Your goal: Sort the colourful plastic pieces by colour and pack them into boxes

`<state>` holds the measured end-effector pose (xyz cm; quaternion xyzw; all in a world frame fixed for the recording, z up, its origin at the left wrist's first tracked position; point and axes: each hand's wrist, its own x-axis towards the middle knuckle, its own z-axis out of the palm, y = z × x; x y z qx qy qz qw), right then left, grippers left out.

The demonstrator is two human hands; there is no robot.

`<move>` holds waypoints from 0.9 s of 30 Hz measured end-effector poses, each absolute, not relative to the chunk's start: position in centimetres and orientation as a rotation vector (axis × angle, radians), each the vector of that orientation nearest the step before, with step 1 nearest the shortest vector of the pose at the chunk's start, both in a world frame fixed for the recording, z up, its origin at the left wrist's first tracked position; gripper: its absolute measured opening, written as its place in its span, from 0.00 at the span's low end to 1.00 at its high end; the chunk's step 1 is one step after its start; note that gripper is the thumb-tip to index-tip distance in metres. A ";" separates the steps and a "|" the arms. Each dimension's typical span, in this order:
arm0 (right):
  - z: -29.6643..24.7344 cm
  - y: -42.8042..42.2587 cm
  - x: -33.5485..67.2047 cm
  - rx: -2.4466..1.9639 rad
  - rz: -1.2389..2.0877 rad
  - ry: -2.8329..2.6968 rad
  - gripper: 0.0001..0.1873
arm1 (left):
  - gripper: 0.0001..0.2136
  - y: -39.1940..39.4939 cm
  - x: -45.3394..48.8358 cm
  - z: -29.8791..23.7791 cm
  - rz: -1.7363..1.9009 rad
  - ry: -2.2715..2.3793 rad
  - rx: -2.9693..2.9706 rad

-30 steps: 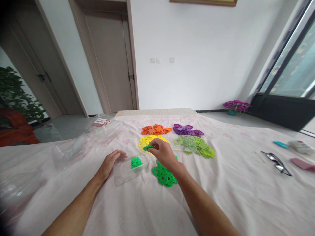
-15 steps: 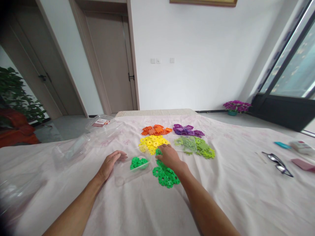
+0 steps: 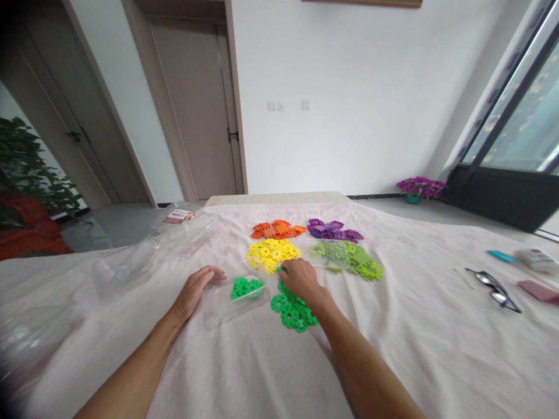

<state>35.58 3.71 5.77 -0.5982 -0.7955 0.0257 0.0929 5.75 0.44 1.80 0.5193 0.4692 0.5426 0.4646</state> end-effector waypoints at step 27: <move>9.0 2.9 35.5 -1.407 0.244 -2.214 0.15 | 0.16 0.3 5.7 1.8 1.299 1.191 1.331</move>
